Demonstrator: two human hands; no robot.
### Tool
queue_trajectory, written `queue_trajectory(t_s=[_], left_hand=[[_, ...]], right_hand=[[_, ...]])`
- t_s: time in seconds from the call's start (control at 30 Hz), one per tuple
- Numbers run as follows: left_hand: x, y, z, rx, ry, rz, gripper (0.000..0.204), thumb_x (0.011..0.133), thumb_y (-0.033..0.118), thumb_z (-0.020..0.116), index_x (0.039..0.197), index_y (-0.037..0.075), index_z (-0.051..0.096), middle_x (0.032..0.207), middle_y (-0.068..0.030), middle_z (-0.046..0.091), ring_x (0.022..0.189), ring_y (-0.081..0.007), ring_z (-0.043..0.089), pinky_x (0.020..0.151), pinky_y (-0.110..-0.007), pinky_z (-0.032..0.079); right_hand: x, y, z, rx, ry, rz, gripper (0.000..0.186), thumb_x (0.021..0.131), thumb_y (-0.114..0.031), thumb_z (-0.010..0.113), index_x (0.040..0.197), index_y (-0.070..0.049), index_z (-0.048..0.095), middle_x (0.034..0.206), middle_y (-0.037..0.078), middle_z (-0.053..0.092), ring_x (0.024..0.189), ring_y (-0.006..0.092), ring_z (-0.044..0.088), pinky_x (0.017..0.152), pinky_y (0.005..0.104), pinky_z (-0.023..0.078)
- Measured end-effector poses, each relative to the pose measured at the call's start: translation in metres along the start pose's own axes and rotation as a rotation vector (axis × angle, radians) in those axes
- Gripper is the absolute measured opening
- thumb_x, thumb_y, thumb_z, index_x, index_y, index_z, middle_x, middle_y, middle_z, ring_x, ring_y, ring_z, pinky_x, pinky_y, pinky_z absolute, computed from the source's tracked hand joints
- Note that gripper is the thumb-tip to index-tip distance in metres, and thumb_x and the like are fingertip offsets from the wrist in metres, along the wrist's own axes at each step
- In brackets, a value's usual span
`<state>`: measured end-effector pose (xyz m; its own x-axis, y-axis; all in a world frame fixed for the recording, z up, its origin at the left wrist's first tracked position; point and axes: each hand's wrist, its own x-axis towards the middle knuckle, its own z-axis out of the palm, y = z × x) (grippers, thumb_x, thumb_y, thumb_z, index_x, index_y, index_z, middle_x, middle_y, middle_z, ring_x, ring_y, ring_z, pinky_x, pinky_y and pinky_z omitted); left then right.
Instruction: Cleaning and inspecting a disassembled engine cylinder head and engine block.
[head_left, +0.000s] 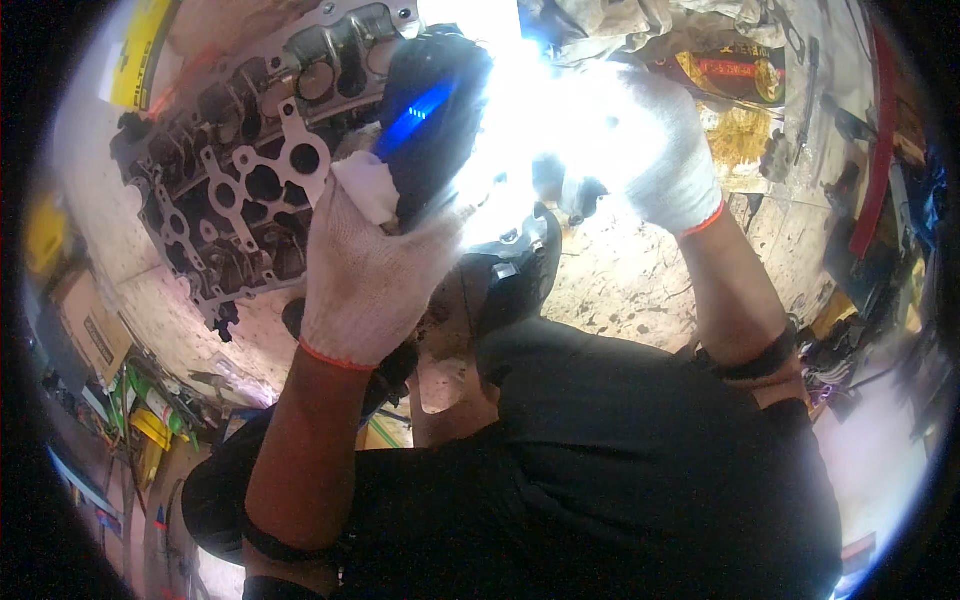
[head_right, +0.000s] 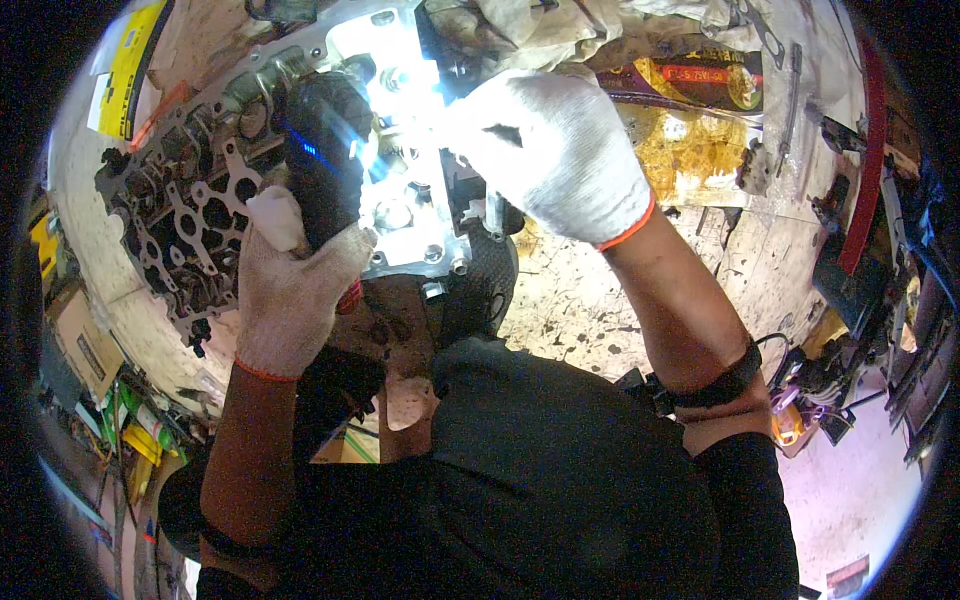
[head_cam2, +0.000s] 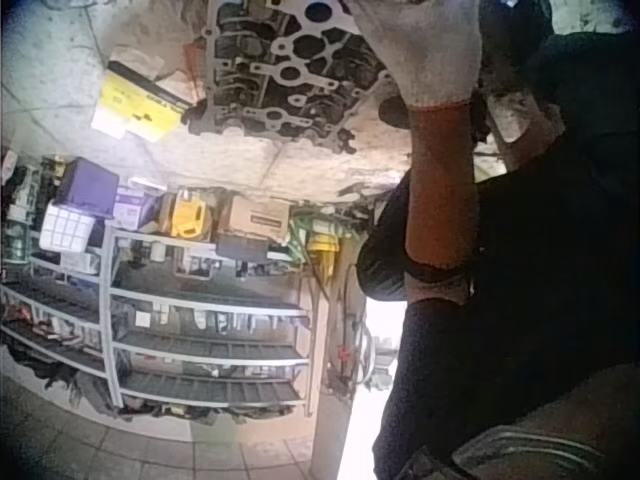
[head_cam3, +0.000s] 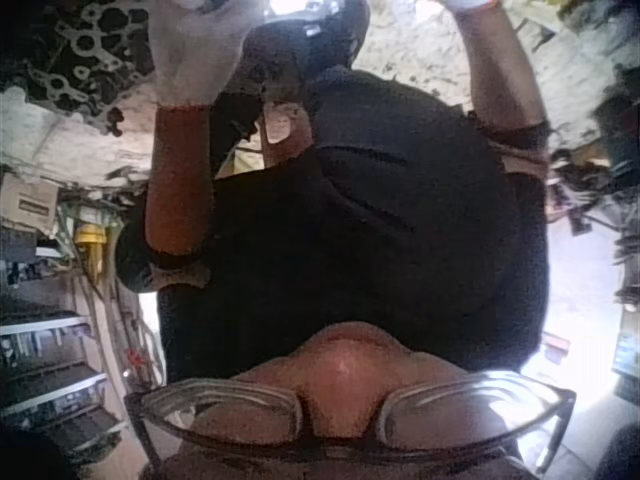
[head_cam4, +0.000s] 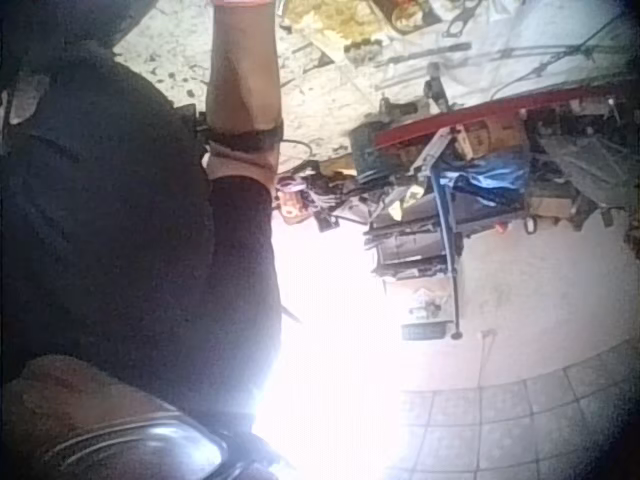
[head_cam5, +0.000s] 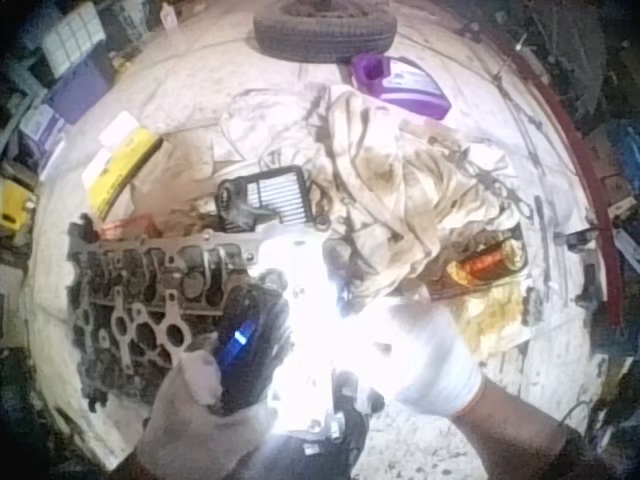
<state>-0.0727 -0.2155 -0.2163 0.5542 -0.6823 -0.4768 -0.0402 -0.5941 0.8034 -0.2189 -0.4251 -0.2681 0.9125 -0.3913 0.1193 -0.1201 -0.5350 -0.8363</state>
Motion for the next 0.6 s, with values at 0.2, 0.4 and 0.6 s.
queue_trajectory(t_s=[0.2, 0.4, 0.6], left_hand=[[-0.001, 0.001, -0.002, 0.131, 0.014, 0.069, 0.018, 0.083, 0.008, 0.076, 0.092, 0.004, 0.061, 0.088, -0.0012, 0.062, 0.077, -0.0100, 0.056, 0.070, -0.029, 0.049], [0.000, 0.007, -0.005, 0.015, -0.044, -0.121, 0.034, 0.083, 0.016, 0.081, 0.109, -0.003, 0.068, 0.099, -0.0105, 0.071, 0.088, -0.0174, 0.066, 0.079, -0.035, 0.055], [0.001, -0.004, 0.000, -0.088, -0.004, -0.013, 0.022, 0.082, 0.008, 0.076, 0.099, 0.003, 0.064, 0.090, -0.0011, 0.062, 0.079, -0.0108, 0.057, 0.071, -0.029, 0.049]], right_hand=[[0.007, 0.009, 0.000, 0.040, 0.067, 0.066, 0.010, 0.090, -0.015, 0.075, 0.097, -0.008, 0.079, 0.089, 0.011, 0.075, 0.078, 0.0255, 0.073, 0.069, 0.0353, 0.057], [0.007, 0.008, 0.003, -0.032, 0.068, -0.028, 0.008, 0.089, -0.014, 0.075, 0.095, -0.008, 0.077, 0.089, 0.012, 0.074, 0.079, 0.0283, 0.073, 0.069, 0.0377, 0.057], [0.006, -0.001, 0.006, -0.159, 0.096, -0.057, 0.008, 0.089, -0.015, 0.074, 0.094, -0.009, 0.077, 0.086, 0.010, 0.073, 0.076, 0.0297, 0.071, 0.067, 0.0399, 0.056]])
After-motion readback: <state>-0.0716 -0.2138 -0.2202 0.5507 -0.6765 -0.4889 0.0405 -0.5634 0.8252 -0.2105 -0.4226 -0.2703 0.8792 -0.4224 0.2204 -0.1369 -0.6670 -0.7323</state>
